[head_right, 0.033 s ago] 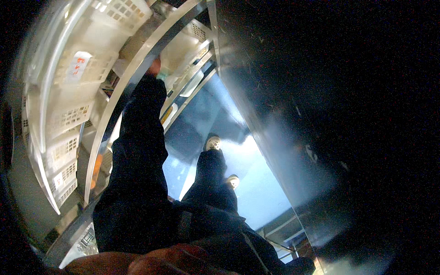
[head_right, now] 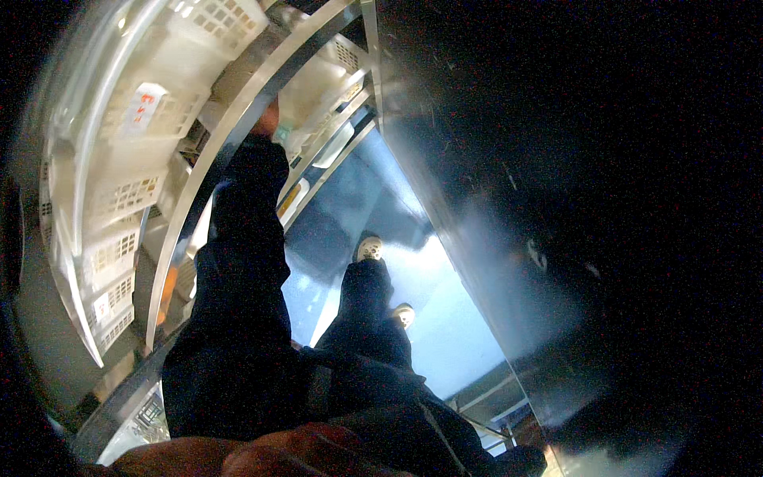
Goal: The person repeatedly picks small items from a green basket, places them into clear plastic bags, and sets the filled bags on a table. The person then walks to a shelf and retrieves a plastic bag.
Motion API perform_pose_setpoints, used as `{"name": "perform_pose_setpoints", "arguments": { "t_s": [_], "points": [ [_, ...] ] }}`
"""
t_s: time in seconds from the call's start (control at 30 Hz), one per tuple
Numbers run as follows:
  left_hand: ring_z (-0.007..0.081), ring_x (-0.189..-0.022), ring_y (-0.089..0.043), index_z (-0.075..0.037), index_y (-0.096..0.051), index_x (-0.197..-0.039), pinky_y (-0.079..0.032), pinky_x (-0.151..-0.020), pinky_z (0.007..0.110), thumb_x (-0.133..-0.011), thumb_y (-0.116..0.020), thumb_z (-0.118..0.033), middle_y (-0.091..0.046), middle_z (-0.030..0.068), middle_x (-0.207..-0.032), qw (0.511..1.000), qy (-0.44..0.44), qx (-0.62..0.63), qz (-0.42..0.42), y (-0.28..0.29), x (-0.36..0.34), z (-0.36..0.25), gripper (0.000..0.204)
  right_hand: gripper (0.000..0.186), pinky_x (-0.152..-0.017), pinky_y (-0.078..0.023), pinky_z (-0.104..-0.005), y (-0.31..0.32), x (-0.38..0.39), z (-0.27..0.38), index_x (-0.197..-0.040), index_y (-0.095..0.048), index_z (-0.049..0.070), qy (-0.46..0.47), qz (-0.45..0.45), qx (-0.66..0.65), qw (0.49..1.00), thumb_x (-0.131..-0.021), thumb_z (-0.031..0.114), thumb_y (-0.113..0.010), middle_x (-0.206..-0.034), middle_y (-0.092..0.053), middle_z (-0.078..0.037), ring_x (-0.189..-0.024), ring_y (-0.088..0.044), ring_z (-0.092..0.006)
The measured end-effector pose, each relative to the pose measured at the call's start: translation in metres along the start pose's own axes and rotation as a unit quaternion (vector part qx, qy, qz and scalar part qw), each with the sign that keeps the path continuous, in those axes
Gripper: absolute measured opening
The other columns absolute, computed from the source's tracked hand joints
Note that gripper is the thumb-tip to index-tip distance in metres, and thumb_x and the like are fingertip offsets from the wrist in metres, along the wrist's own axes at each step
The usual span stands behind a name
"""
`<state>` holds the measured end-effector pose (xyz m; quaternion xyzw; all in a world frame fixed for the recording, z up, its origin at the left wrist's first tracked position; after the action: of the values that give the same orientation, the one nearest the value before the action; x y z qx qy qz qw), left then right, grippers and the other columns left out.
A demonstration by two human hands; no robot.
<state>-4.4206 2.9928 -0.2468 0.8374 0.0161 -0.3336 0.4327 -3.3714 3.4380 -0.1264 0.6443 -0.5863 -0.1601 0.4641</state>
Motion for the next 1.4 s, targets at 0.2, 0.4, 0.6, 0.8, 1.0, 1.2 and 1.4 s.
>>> {"name": "perform_pose_setpoints", "arguments": {
  "t_s": [0.2, 0.4, 0.6, 0.8, 1.0, 1.2, 1.4],
  "points": [
    [0.0265, -0.085, -0.062, -0.001, -0.060, -0.104, -0.050, -0.080, 0.036, -0.095, -0.047, -0.015, -0.064, 0.0162, -0.090, 0.980, -0.024, 0.103, 0.166, 0.099, 0.080, -0.090, 0.021, 0.035, -0.096, -0.044, -0.0376, -0.071, -0.028, -0.054, -0.112, -0.066, 0.012, 0.045, -0.024, 0.070, 0.996, -0.084, 0.033, -0.065, -0.118, -0.065, -0.005, -0.110, -0.057, -0.0243],
    [0.0146, -0.073, -0.055, -0.005, -0.054, -0.111, -0.047, -0.064, 0.029, -0.095, -0.047, -0.007, -0.056, 0.0025, -0.084, 0.762, 0.310, 0.496, 0.277, 0.216, 0.215, -0.203, 0.018, 0.030, -0.090, -0.046, -0.0376, -0.043, -0.074, 0.027, -0.109, -0.065, 0.009, 0.131, -0.047, -0.247, 0.959, -0.085, 0.027, -0.065, -0.111, -0.065, -0.007, -0.102, -0.059, -0.0234],
    [0.0146, -0.069, -0.054, -0.009, -0.055, -0.120, -0.045, -0.059, 0.028, -0.097, -0.053, -0.020, -0.057, 0.0011, -0.085, 0.699, 0.367, 0.478, 0.385, 0.316, 0.422, -0.239, 0.025, 0.024, -0.083, -0.049, -0.0377, 0.034, -0.086, 0.102, -0.105, -0.064, 0.005, 0.261, 0.022, -0.513, 0.818, -0.086, 0.019, -0.065, -0.103, -0.065, -0.008, -0.093, -0.060, -0.0223],
    [0.0142, -0.063, -0.057, -0.006, -0.058, -0.093, -0.044, -0.055, 0.027, -0.089, -0.059, -0.017, -0.059, 0.0039, -0.075, 0.737, 0.407, 0.504, 0.194, 0.504, 0.404, -0.305, 0.012, 0.019, -0.076, -0.051, -0.0377, 0.064, -0.029, 0.130, -0.101, -0.063, 0.000, 0.353, 0.187, -0.641, 0.655, -0.086, 0.011, -0.064, -0.095, -0.066, -0.010, -0.085, -0.062, -0.0212],
    [0.0166, -0.077, -0.057, -0.006, -0.053, -0.092, -0.048, -0.064, 0.027, -0.081, -0.055, -0.002, -0.055, 0.0047, -0.080, 0.869, 0.252, 0.426, 0.001, 0.677, 0.362, -0.389, 0.012, 0.013, -0.067, -0.050, -0.0326, 0.108, 0.077, 0.190, -0.089, -0.064, -0.003, 0.484, 0.351, -0.644, 0.477, -0.086, 0.009, -0.059, -0.083, -0.066, -0.014, -0.073, -0.062, -0.0211],
    [0.0159, -0.077, -0.047, -0.013, -0.050, -0.106, -0.042, -0.068, 0.028, -0.086, -0.060, -0.007, -0.046, 0.0008, -0.086, 0.815, 0.014, 0.565, -0.129, 0.808, 0.382, -0.412, 0.023, 0.021, -0.064, -0.053, -0.0344, 0.119, 0.173, 0.274, -0.078, -0.062, -0.002, 0.471, 0.437, -0.588, 0.492, -0.091, 0.013, -0.056, -0.071, -0.066, -0.016, -0.067, -0.064, -0.0226],
    [0.0167, -0.087, -0.051, -0.011, -0.050, -0.126, -0.044, -0.068, 0.025, -0.088, -0.058, -0.008, -0.048, 0.0003, -0.085, 0.737, 0.029, 0.656, -0.161, 0.892, 0.437, -0.383, 0.039, 0.013, -0.061, -0.050, -0.0280, 0.167, 0.307, 0.340, -0.085, -0.056, 0.006, 0.539, 0.445, -0.572, 0.428, -0.093, 0.016, -0.058, -0.070, -0.062, -0.006, -0.065, -0.060, -0.0137]
  ]
}}
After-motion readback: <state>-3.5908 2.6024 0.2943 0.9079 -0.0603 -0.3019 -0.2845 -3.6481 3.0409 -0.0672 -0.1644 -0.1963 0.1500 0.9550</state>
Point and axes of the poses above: each hand's wrist, its own x-axis away from the middle knuckle, its own y-axis out of the back of the hand, z = x × y, the point moved 6 cm from there along -x, towards the middle knuckle
